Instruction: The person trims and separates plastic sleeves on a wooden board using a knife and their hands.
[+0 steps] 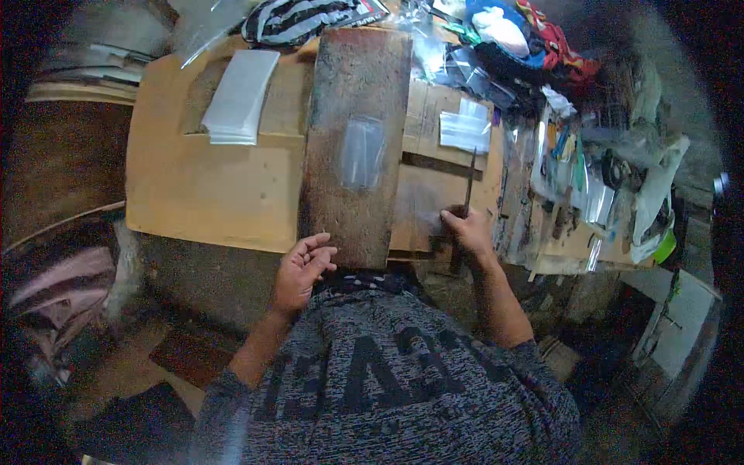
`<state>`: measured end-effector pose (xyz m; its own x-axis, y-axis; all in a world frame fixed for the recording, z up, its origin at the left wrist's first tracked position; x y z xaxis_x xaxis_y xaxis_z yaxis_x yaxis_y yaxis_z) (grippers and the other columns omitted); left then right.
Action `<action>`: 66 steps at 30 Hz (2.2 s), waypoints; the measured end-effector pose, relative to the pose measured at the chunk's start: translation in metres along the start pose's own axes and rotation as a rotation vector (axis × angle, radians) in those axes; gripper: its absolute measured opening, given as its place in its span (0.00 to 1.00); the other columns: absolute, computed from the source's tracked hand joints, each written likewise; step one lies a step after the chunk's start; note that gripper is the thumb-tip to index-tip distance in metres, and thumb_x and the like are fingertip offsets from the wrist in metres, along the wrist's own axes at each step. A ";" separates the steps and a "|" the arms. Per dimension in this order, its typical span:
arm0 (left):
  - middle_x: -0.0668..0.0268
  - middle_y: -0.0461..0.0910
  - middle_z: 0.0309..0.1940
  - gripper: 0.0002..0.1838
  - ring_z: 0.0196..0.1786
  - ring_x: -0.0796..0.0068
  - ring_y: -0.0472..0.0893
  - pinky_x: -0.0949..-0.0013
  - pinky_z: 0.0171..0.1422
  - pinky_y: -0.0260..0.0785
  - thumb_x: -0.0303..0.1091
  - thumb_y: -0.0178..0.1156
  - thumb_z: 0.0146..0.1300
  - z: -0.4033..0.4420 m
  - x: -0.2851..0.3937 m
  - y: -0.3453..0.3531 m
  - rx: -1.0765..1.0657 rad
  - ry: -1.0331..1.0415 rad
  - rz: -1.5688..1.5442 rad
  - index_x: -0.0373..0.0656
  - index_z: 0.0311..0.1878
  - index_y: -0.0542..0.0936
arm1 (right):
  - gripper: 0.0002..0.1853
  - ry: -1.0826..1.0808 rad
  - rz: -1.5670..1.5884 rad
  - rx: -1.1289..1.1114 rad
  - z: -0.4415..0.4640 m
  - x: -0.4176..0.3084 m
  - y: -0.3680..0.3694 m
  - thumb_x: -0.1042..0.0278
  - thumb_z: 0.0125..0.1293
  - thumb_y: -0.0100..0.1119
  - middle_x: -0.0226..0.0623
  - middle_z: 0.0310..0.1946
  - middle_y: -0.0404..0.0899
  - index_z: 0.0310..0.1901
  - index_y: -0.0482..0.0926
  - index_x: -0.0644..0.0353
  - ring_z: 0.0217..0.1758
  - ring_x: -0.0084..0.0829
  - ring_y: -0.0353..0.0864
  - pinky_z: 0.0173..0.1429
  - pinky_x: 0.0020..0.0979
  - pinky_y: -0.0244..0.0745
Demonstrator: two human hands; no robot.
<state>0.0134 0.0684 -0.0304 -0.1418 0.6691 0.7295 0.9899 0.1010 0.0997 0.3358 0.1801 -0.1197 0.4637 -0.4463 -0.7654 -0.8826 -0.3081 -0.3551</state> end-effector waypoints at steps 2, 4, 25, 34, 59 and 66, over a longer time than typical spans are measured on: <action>0.63 0.79 0.47 0.24 0.39 0.80 0.79 0.77 0.40 0.66 0.43 0.56 0.67 0.000 0.000 0.005 -0.017 0.001 0.018 0.39 0.60 0.69 | 0.12 0.004 0.011 0.016 -0.005 0.005 0.000 0.65 0.61 0.63 0.30 0.28 0.80 0.38 0.80 0.67 0.26 0.21 0.75 0.32 0.26 0.70; 0.63 0.79 0.48 0.24 0.39 0.80 0.79 0.77 0.40 0.66 0.43 0.56 0.67 0.002 -0.001 0.007 -0.033 0.006 0.034 0.39 0.60 0.69 | 0.14 0.020 0.000 0.057 -0.010 0.002 -0.004 0.60 0.58 0.65 0.33 0.27 0.82 0.37 0.82 0.64 0.28 0.25 0.79 0.34 0.30 0.73; 0.65 0.80 0.46 0.22 0.39 0.81 0.79 0.78 0.39 0.67 0.39 0.56 0.67 0.014 -0.002 0.031 -0.093 0.008 0.096 0.39 0.60 0.70 | 0.10 0.146 0.228 -0.008 -0.028 0.020 -0.017 0.64 0.59 0.64 0.27 0.23 0.76 0.32 0.78 0.62 0.19 0.19 0.69 0.24 0.24 0.63; 0.64 0.80 0.46 0.23 0.39 0.80 0.79 0.77 0.41 0.68 0.40 0.56 0.67 0.012 0.000 0.037 -0.099 0.013 0.109 0.39 0.60 0.70 | 0.13 0.067 0.206 0.190 -0.054 -0.028 -0.049 0.59 0.61 0.63 0.28 0.24 0.80 0.33 0.82 0.62 0.22 0.18 0.73 0.27 0.25 0.68; 0.61 0.79 0.45 0.21 0.44 0.77 0.78 0.73 0.52 0.73 0.31 0.56 0.66 0.013 0.000 0.053 -0.153 0.013 0.019 0.33 0.60 0.68 | 0.08 0.033 0.182 0.090 -0.046 -0.047 -0.038 0.66 0.60 0.65 0.29 0.25 0.79 0.33 0.80 0.63 0.20 0.17 0.71 0.24 0.22 0.66; 0.61 0.78 0.46 0.20 0.47 0.77 0.78 0.72 0.53 0.73 0.30 0.56 0.66 0.014 0.004 0.064 -0.167 -0.023 0.025 0.34 0.59 0.69 | 0.09 0.074 0.372 0.063 -0.041 -0.040 -0.039 0.66 0.62 0.62 0.35 0.30 0.81 0.39 0.76 0.62 0.17 0.16 0.69 0.22 0.21 0.65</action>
<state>0.0757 0.0881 -0.0309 -0.1157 0.6868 0.7176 0.9801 -0.0383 0.1947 0.3553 0.1759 -0.0531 0.1129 -0.5779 -0.8083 -0.9936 -0.0622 -0.0944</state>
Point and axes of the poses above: each hand's wrist, its own z-axis towards the middle knuckle, its own y-axis out of the palm, x = y × z, the point moved 7 cm from there along z, towards the middle knuckle
